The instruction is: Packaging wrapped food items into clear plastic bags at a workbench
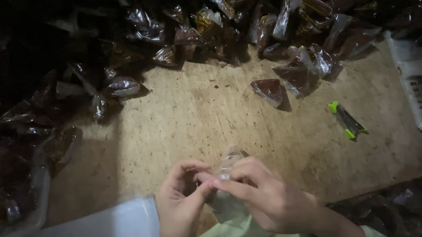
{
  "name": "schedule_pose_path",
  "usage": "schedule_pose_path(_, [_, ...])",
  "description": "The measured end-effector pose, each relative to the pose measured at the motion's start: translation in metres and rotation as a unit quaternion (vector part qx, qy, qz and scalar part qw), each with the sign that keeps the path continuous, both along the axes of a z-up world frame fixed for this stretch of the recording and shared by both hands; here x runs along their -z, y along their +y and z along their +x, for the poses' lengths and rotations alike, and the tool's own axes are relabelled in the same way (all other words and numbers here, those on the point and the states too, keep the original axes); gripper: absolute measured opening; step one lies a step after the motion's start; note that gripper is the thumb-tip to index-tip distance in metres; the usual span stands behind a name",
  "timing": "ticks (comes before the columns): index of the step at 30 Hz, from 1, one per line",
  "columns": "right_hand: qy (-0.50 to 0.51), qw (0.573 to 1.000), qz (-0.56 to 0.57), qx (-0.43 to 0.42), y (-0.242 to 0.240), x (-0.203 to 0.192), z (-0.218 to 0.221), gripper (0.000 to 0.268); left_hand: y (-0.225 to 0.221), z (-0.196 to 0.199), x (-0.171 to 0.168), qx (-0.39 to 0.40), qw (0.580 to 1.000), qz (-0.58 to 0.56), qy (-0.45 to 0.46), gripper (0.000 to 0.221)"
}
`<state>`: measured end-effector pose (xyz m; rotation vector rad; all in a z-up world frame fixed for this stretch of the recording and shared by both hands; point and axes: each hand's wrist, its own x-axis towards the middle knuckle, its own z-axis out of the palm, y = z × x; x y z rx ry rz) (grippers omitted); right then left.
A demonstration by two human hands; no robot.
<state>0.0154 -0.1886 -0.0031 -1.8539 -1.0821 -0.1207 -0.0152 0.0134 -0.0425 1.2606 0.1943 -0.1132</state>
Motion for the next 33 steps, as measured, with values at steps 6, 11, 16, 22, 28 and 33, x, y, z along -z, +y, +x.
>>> schedule_pose_path(6, [0.044,0.997,0.036,0.047,0.001,0.009,-0.001,0.029,0.002,-0.007,-0.01,0.053,0.995,0.075,-0.04,0.025])
schedule_pose_path(11, [-0.003,0.993,0.05,0.11,-0.014,0.025,0.008,0.01,-0.01,-0.011,-0.025,0.065,0.951,0.263,-0.151,0.02])
schedule_pose_path(16, [-0.144,0.925,-0.087,0.342,-0.11,0.093,0.065,0.026,-0.006,-0.003,-0.034,0.003,0.886,0.394,-0.242,0.009])
schedule_pose_path(22, [0.078,0.687,-0.483,0.537,-0.225,0.219,0.044,0.07,-0.019,0.007,-0.04,-0.015,0.802,0.501,-0.325,0.022])
schedule_pose_path(28, [0.285,0.74,0.031,0.608,-0.251,0.266,0.063,0.04,-0.043,0.018,-0.042,0.063,0.861,0.378,-0.334,0.009])
schedule_pose_path(33, [0.228,0.741,0.562,0.288,-0.126,0.121,0.045,0.041,-0.053,0.028,-0.039,0.067,0.869,0.354,-0.339,0.009])
